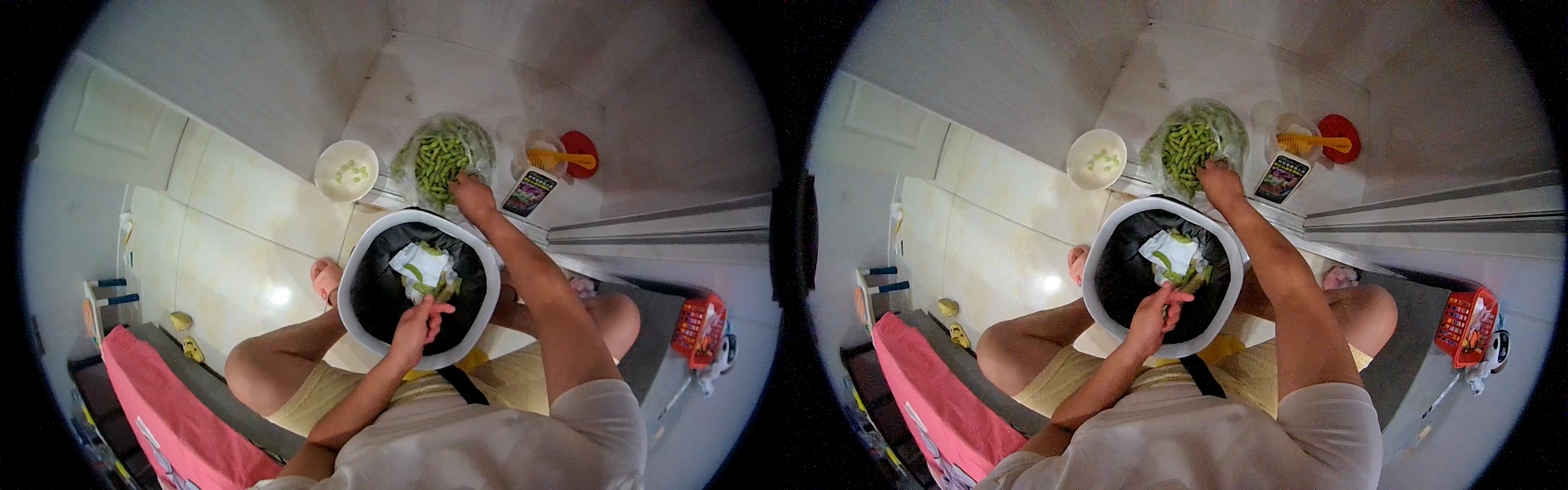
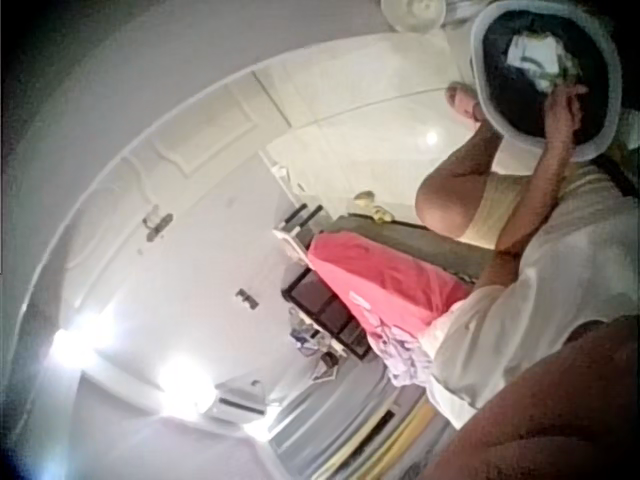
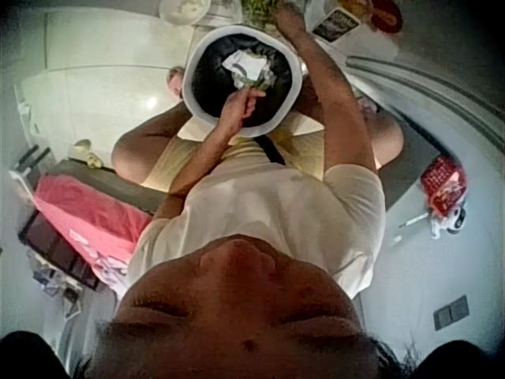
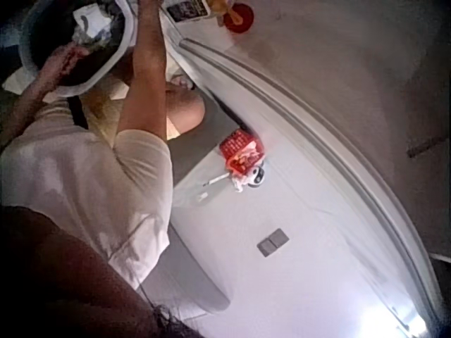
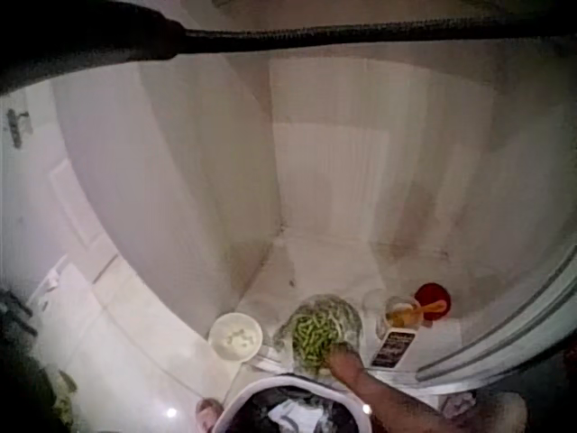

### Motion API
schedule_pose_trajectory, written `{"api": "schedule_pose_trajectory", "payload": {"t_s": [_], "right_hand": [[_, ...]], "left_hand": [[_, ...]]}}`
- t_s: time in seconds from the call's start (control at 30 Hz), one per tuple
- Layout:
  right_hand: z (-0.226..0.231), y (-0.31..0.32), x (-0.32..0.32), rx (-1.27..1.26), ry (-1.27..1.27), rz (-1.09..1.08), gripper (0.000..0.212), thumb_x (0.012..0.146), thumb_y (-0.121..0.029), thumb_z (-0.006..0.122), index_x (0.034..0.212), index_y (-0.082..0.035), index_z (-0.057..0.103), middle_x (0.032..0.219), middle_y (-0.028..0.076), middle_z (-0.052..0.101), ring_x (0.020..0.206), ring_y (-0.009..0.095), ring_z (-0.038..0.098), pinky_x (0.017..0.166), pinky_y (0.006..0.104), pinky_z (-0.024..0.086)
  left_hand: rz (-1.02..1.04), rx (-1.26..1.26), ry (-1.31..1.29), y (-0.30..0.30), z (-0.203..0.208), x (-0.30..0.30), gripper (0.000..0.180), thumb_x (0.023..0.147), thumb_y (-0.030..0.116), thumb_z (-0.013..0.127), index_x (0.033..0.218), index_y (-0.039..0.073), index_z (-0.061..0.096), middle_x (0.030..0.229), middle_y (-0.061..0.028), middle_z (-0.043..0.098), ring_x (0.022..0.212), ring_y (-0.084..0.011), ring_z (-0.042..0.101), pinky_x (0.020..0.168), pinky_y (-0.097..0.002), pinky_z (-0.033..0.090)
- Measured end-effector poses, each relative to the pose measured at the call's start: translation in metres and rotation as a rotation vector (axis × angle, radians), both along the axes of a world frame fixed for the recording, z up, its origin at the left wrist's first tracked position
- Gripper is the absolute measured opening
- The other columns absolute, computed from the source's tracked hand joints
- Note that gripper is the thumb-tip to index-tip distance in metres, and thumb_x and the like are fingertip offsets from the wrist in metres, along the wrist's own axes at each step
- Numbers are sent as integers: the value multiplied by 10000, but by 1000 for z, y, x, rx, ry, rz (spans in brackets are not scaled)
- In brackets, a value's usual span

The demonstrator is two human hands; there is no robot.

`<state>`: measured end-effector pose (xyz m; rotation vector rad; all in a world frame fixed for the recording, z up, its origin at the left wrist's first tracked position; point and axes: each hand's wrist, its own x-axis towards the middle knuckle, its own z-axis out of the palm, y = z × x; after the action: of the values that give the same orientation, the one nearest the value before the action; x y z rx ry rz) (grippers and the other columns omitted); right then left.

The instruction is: The person picks up individual edamame pods from a plastic bag and peels them by hand, dropping the beans into a white bowl and discarding the pods into a trash bin while seated.

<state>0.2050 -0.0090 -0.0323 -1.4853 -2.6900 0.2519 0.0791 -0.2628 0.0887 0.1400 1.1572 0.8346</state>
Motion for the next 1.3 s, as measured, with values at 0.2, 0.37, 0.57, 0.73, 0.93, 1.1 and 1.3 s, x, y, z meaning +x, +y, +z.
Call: {"api": "schedule_pose_trajectory", "payload": {"t_s": [0.2, 0.37, 0.57, 0.73, 0.93, 1.1, 1.3], "right_hand": [[17, -7, -1, 80, 440, -80, 77, 759, -95, 566, 819, -55, 594, 856, 82, 560, 785, 237, 584, 643, 362, 489], [71, -13, 6, -842, 1312, -541, 141, 805, -123, 602, 923, -53, 568, 790, 14, 568, 682, 104, 530, 574, 256, 438], [175, -123, -1, -1191, 1550, -465, 248, 836, -109, 596, 1064, -53, 516, 857, 16, 593, 650, 50, 517, 518, 164, 407], [169, -176, -1, -1245, 1459, -449, 237, 822, -148, 624, 1025, -56, 544, 845, -5, 571, 713, 82, 548, 603, 207, 437], [157, -196, 19, -1334, 1344, -460, 197, 862, -195, 583, 999, -54, 573, 838, -10, 583, 741, 63, 546, 600, 192, 450], [145, -202, 21, -1257, 1114, -389, 150, 848, -170, 586, 897, -30, 613, 768, -17, 569, 661, 51, 515, 554, 190, 430], [124, -205, 20, -1102, 989, -259, 173, 809, -184, 605, 813, -13, 633, 647, 0, 564, 521, 68, 487, 469, 230, 422]], "left_hand": [[-21, 44, -34, -6, 5, 0, 431, 952, 342, 370, 936, -14, 612, 572, 37, 361, 471, -73, 311, 409, -207, 231], [-59, 229, 242, -8, 5, -1, 319, 934, 284, 445, 1004, 18, 608, 584, 36, 413, 511, -64, 384, 442, -222, 305], [-202, 758, 1144, 19, 55, -18, 340, 884, 257, 504, 1160, 59, 517, 674, -163, 569, 602, -303, 578, 557, -348, 456], [-462, 887, 1405, 15, 70, -17, 294, 868, 308, 514, 1027, 63, 552, 678, -154, 593, 620, -332, 593, 515, -418, 449], [-718, 781, 1457, -1, 64, -18, 182, 863, 235, 524, 873, 55, 498, 662, -173, 587, 619, -346, 587, 519, -449, 436], [-777, 817, 1484, -12, 46, -18, 197, 862, 250, 521, 857, 57, 487, 647, -167, 586, 611, -343, 589, 515, -448, 443], [-905, 808, 1569, -21, 38, -19, 218, 859, 267, 509, 836, 51, 494, 636, -123, 590, 581, -293, 602, 487, -404, 460]]}}
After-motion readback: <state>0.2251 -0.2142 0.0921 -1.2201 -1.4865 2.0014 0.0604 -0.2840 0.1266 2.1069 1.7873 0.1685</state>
